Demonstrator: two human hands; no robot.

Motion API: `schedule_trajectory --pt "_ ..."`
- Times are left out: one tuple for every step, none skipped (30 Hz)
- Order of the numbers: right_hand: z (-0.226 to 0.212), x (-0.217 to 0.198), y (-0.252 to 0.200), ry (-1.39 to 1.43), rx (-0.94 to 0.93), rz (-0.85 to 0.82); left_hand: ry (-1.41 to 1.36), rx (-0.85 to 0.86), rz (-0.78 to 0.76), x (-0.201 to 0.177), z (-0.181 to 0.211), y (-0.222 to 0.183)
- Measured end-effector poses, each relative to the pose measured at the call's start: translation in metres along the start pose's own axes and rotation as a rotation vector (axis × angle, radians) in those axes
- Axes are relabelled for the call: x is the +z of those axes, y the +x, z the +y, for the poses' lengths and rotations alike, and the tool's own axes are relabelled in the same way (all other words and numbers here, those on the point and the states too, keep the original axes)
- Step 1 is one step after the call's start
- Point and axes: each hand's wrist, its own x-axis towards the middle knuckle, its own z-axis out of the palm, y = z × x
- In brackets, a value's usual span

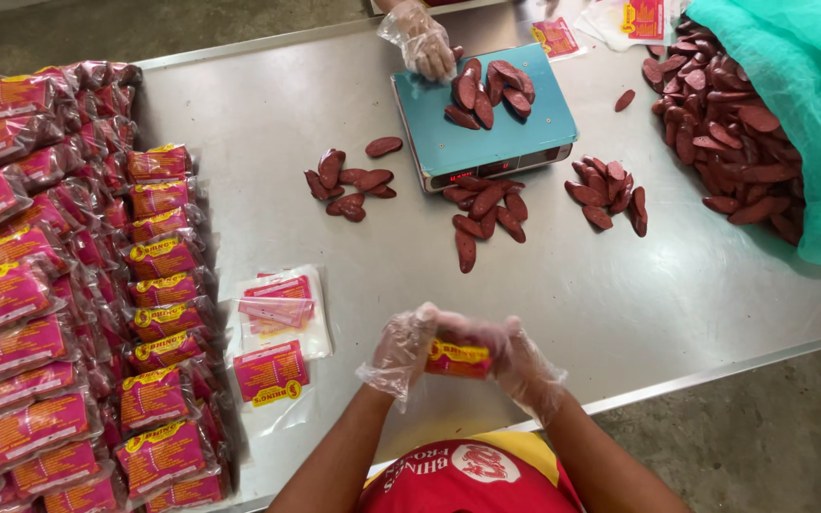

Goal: The person places red sausage pieces into clear plastic bags on a stainless steel table. They pick up the sausages from a pile, insert them into the bags, and then place the filled bags onto a stack of completed packages. A digital scale is visible on the table, and another person is seen working in the background.

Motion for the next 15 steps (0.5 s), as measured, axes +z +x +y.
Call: schedule_trajectory --pt "0.009 -0.005 0.000 0.198 0.077 0.062 -0.218 -0.009 0.062 -0.001 0.002 -0.005" --pt "0.020 -0.012 -0.001 0.397 0.154 0.124 -0.353 0.000 0.104 0.001 0.004 -0.005" --pt "0.033 -0.016 0.001 0.343 0.057 0.093 -0.487 0.008 0.141 0.003 0.004 -0.006" --pt "0.049 -0.016 0.008 0.289 -0.040 0.062 -0.621 0.015 0.179 0.005 0.003 -0.007" --pt "0.062 -0.018 0.011 0.235 -0.136 0.031 -0.600 -0.078 0.208 0.004 0.000 -0.007" --pt "0.074 -0.020 0.015 0.180 -0.065 0.133 -0.578 -0.170 0.236 0.003 -0.002 -0.007" --pt "0.085 -0.020 0.023 0.125 0.009 0.234 -0.556 -0.263 0.263 0.002 -0.005 -0.007" --pt "0.094 -0.019 0.025 0.069 0.084 0.334 -0.604 -0.207 0.248 0.001 -0.007 -0.009" --pt "0.100 -0.019 0.026 0.080 0.043 0.342 -0.651 -0.147 0.231 0.000 -0.009 -0.011" --pt "0.104 -0.016 0.028 0.090 0.003 0.349 -0.698 -0.087 0.213 -0.001 -0.008 -0.012" --pt "0.105 -0.015 0.031 0.101 -0.036 0.354 -0.738 -0.123 0.177 -0.004 -0.005 -0.013" --pt "0.104 -0.015 0.031 0.108 -0.038 0.341 -0.778 -0.158 0.140 -0.008 0.000 -0.017" --pt "0.102 -0.016 0.030 0.116 -0.037 0.328 -0.819 -0.196 0.105 -0.010 0.006 -0.021" --pt "0.100 -0.016 0.029 0.124 -0.036 0.316 -0.699 -0.129 0.071 -0.012 0.012 -0.025" --pt "0.099 -0.015 0.028 0.154 -0.033 0.333 -0.581 -0.065 0.039 -0.013 0.016 -0.028"
